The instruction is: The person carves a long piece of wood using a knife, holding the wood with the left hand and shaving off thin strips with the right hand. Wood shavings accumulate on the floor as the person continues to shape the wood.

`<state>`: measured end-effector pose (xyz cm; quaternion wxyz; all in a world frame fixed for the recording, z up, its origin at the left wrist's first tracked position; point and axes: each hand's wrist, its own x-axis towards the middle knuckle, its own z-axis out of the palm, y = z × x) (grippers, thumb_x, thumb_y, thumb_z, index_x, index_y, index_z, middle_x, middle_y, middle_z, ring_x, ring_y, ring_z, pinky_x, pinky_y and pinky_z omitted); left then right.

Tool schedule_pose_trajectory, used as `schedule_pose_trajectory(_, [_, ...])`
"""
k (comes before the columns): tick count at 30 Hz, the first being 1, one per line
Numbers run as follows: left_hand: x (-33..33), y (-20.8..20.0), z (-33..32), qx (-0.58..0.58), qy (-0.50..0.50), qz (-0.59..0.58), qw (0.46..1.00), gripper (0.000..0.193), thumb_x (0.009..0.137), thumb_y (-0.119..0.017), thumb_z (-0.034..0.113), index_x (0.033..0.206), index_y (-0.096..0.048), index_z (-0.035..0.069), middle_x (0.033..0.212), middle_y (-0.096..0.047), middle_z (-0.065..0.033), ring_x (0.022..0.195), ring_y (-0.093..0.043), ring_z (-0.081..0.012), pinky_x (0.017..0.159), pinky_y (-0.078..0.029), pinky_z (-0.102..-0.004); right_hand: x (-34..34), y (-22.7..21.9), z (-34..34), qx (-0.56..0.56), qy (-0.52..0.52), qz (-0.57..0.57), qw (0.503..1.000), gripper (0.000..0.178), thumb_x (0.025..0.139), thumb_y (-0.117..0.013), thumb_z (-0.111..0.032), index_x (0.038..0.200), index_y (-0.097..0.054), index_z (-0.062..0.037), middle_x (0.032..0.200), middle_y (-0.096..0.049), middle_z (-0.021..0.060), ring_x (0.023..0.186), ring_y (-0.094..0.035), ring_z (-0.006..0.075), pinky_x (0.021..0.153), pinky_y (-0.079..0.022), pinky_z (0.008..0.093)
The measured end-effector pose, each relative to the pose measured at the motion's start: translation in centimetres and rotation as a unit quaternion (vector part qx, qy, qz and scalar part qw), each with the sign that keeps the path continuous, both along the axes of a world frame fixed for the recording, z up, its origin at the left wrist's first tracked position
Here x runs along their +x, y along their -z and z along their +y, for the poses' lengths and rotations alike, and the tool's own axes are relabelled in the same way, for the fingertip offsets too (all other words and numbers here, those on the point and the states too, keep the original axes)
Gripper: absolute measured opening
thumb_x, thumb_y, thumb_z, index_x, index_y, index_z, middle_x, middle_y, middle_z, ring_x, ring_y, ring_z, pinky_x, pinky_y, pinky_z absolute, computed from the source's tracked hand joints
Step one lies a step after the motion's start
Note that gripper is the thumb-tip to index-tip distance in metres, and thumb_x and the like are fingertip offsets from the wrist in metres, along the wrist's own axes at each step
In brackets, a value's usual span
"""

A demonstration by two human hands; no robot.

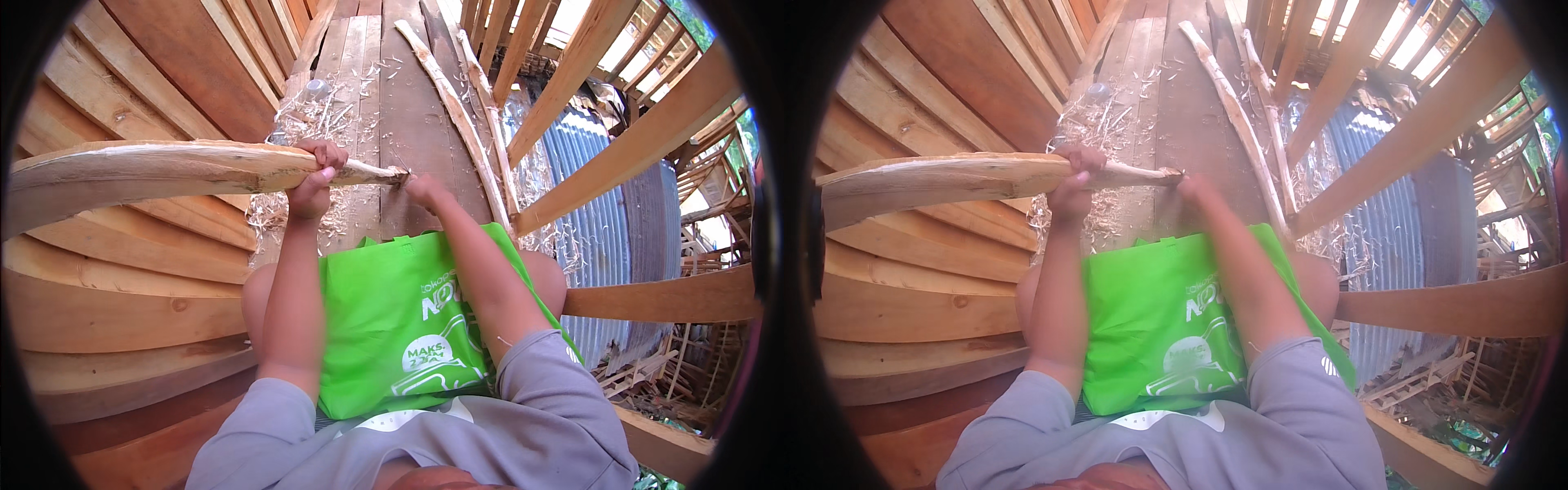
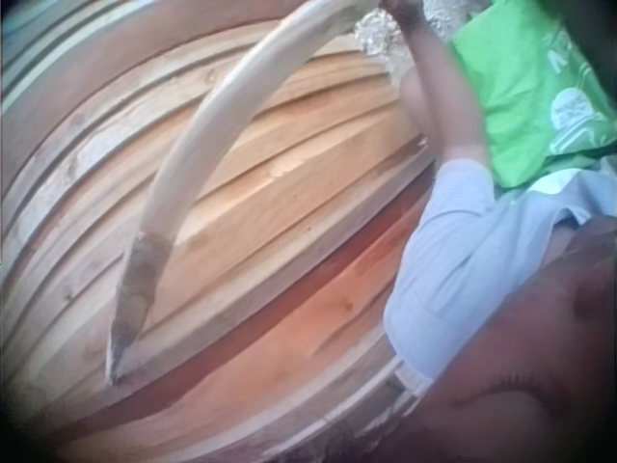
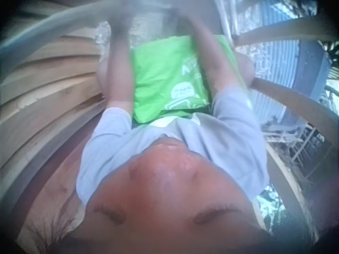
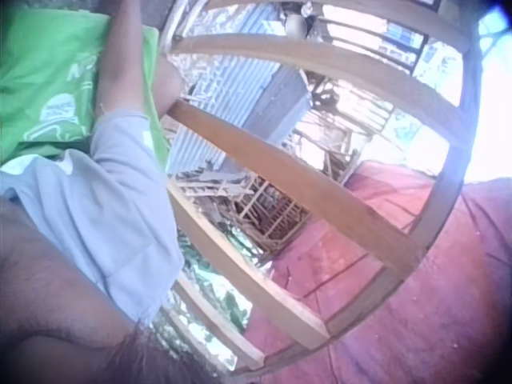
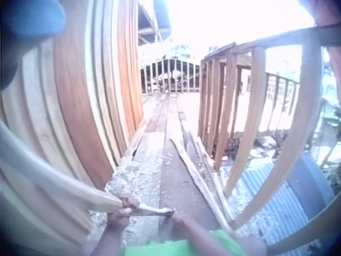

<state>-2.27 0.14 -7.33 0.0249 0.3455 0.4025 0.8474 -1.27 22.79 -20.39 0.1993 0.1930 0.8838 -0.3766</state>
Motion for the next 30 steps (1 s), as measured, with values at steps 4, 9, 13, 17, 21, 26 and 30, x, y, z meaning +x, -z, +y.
schedule_pose_trajectory(4, [0.2,0.1,-0.2,-0.001,0.002,0.007,1.000,0.023,0.070,-0.056,0.002,0.087,-0.041,0.007,0.074,-0.038,-0.0041,0.070,-0.037,-0.0168,0.075,-0.037,-0.0360,1.9,-1.0,0.1,0.002,-0.038,-0.023,0.999,0.056,0.102,-0.034,-0.036,0.111,-0.059,0.0141,0.086,-0.066,0.0272,0.062,-0.064,0.0336,0.057,-0.048,0.0480])
schedule_pose_trajectory(9, [0.2,0.2,-0.2,-0.006,-0.022,0.022,1.000,0.024,0.069,-0.056,0.002,0.086,-0.040,0.007,0.073,-0.036,-0.0032,0.069,-0.037,-0.0166,0.074,-0.037,-0.0356,0.9,0.2,-0.1,0.028,-0.032,-0.015,0.999,0.049,0.099,-0.039,-0.032,0.117,-0.060,0.0085,0.099,-0.066,0.0300,0.078,-0.066,0.0392,0.069,-0.051,0.0489])
schedule_pose_trajectory(13, [0.1,0.2,0.8,0.006,-0.024,0.017,1.000,0.024,0.068,-0.055,0.002,0.086,-0.041,0.007,0.074,-0.036,-0.0026,0.069,-0.037,-0.0166,0.074,-0.037,-0.0353,0.0,3.0,1.4,0.080,-0.040,0.036,0.995,0.046,0.095,-0.044,-0.028,0.121,-0.060,0.0052,0.123,-0.059,0.0311,0.113,-0.058,0.0441,0.094,-0.048,0.0466])
schedule_pose_trajectory(17, [0.5,0.3,0.4,0.011,-0.056,-0.005,0.998,0.025,0.067,-0.056,0.002,0.086,-0.041,0.007,0.073,-0.036,-0.0027,0.069,-0.038,-0.0167,0.074,-0.038,-0.0352,-0.7,1.9,0.4,0.066,-0.058,-0.017,0.996,0.045,0.094,-0.043,-0.026,0.122,-0.060,0.0048,0.132,-0.054,0.0285,0.125,-0.050,0.0436,0.104,-0.043,0.0452])
schedule_pose_trajectory(21, [0.1,0.3,0.0,0.000,-0.026,0.008,1.000,0.025,0.069,-0.057,0.002,0.087,-0.041,0.007,0.073,-0.037,-0.0029,0.070,-0.038,-0.0171,0.074,-0.037,-0.0350,-0.3,2.2,0.2,0.090,-0.008,0.001,0.996,0.042,0.095,-0.041,-0.024,0.121,-0.063,0.0013,0.131,-0.056,0.0262,0.121,-0.054,0.0444,0.103,-0.044,0.0462])
schedule_pose_trajectory(26, [0.0,-0.2,0.7,-0.001,0.000,0.017,1.000,0.024,0.069,-0.057,0.002,0.085,-0.040,0.007,0.073,-0.037,-0.0037,0.070,-0.037,-0.0172,0.074,-0.037,-0.0351,-0.3,3.0,2.9,0.210,-0.216,0.009,0.953,0.045,0.098,-0.040,-0.029,0.118,-0.064,0.0036,0.125,-0.059,0.0281,0.116,-0.057,0.0443,0.100,-0.045,0.0480])
schedule_pose_trajectory(30, [0.0,0.3,-0.5,-0.012,0.010,0.012,1.000,0.024,0.069,-0.058,0.002,0.085,-0.041,0.007,0.074,-0.039,-0.0032,0.070,-0.038,-0.0169,0.077,-0.037,-0.0354,2.0,0.4,3.4,0.116,0.017,0.043,0.992,0.053,0.100,-0.038,-0.034,0.114,-0.063,0.0098,0.119,-0.061,0.0319,0.115,-0.058,0.0446,0.100,-0.044,0.0499])
